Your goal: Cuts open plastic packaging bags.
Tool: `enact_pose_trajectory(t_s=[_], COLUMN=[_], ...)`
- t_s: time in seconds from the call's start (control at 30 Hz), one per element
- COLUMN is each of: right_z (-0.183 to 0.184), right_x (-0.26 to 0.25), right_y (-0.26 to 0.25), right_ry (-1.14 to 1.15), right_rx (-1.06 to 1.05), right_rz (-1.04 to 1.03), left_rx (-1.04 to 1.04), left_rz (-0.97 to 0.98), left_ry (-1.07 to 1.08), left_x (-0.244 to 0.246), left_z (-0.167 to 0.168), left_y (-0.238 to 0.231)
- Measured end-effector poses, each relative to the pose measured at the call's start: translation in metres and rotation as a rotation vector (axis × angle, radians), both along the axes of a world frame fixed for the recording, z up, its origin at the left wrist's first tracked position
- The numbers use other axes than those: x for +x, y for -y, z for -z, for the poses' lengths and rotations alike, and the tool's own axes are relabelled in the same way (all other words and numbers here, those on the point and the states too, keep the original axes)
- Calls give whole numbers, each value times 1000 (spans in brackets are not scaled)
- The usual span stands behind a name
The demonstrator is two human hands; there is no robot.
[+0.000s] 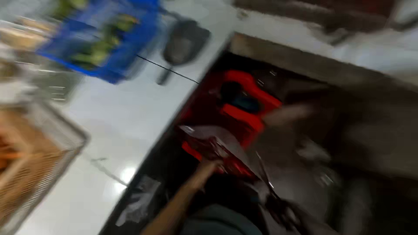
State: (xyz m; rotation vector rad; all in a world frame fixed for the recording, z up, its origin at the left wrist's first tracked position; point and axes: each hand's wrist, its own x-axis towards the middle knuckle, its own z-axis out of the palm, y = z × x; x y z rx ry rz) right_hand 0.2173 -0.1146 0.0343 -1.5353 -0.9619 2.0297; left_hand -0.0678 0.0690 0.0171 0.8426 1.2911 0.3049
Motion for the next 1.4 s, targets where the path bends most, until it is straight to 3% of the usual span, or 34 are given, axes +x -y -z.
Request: enact_pose_trajectory(t_s=[0.07,0.23,0.37,0.47,0.57,0.67,0.8,1.17,1.4], right_z=[-13,-26,-26,-30,-39,-43,-17,22,35], right_x=[-9,-53,-60,-54,-43,-41,-49,-43,-48], right_y=[36,94,102,107,111,88,49,23,7], right_ry=[4,-62,-5,56,65,113,197,74,-28], right_rx=[-66,-105,-94,36,83,-59,-174,-179,-108], right_rz=[115,342,432,587,507,216,-12,7,17], left_rx=[10,64,99,122,120,100,53,-192,-134], left_rz=[81,69,48,63,44,53,58,-154,-82], left_ry=[27,106,178,222,205,170,118,-41,-118], left_x=[8,8,10,4,0,-1,1,35,32], left_z=[20,48,53,51,54,51,43,26,25], left_y=[18,41,41,43,41,38,37,34,35])
